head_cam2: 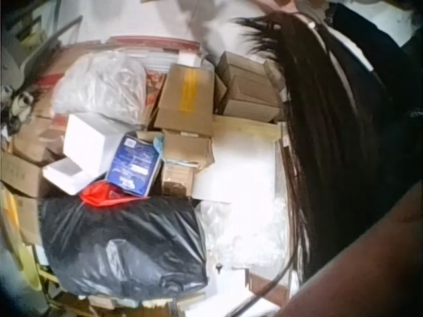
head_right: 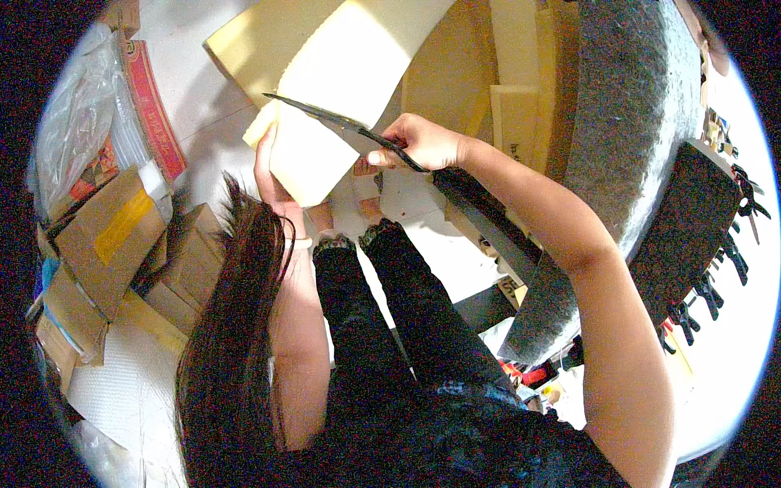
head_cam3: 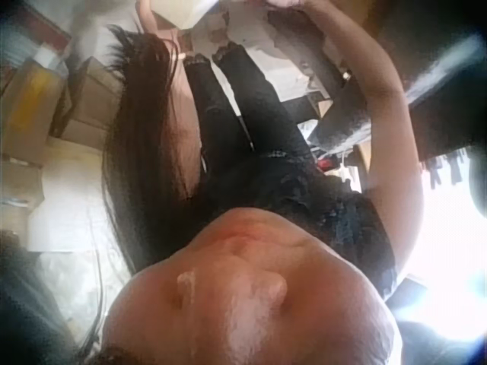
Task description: The person measures a rectangular board clamped in a wooden frame using a metal ruler. They then retrieve a block of yellow foam, cut a piece from it with scissors, and place the foam piece inside the frame on top of the board.
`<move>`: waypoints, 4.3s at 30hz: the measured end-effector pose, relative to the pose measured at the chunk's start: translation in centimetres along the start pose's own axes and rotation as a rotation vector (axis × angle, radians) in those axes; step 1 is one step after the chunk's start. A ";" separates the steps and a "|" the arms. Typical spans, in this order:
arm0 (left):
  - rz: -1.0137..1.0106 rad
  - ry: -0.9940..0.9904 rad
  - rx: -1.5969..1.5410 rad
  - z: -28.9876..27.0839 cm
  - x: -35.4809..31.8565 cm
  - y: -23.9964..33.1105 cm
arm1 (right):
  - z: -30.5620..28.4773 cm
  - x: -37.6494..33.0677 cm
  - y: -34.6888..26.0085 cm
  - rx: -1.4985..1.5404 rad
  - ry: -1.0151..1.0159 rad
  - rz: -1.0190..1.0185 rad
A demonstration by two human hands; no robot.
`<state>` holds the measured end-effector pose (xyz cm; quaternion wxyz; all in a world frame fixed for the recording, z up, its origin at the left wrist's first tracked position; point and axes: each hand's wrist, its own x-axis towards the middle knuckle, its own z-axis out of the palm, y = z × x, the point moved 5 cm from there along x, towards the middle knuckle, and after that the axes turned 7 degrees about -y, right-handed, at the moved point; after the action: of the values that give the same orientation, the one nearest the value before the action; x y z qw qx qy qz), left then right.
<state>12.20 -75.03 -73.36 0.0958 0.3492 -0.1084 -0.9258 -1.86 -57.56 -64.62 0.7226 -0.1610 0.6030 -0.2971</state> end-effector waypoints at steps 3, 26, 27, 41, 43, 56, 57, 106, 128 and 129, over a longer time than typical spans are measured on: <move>-0.073 0.081 -0.120 1.7 -2.8 1.8 | 0.6 -0.6 1.1 -0.059 0.055 0.023; -0.450 -0.350 0.350 18.7 -12.0 -2.5 | 17.0 -37.9 2.8 -0.274 1.602 0.172; -0.440 -0.396 0.409 21.7 -13.1 -3.3 | 16.7 -40.2 4.0 -0.266 1.715 0.258; -0.228 -0.664 0.836 44.5 -32.6 -15.7 | 19.3 -59.3 -5.6 -0.294 1.609 -0.435; -0.203 -0.672 0.788 48.1 -37.1 -18.5 | 19.3 -62.6 -6.5 -0.610 1.570 -0.230; 0.201 -2.156 0.922 67.4 -55.6 -17.6 | -14.2 -77.2 11.0 -0.871 1.363 0.197; 0.201 -2.377 0.964 68.6 -58.0 -16.4 | -16.0 -76.0 12.8 -0.806 1.312 0.230; 0.288 -0.844 0.856 55.3 -66.7 -42.2 | 2.8 -89.4 62.5 0.968 2.274 -0.762; 0.686 -0.817 1.501 67.9 -48.6 -46.1 | -7.3 -88.1 29.7 0.558 1.283 -0.917; 0.689 -0.793 1.624 68.6 -46.9 -47.3 | -8.5 -87.2 30.0 0.584 1.250 -0.907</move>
<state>-3.80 -8.71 -6.42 0.0481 -0.0799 -0.8361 -0.5405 -11.43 21.07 -16.62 0.0764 0.0005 0.6688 -0.7395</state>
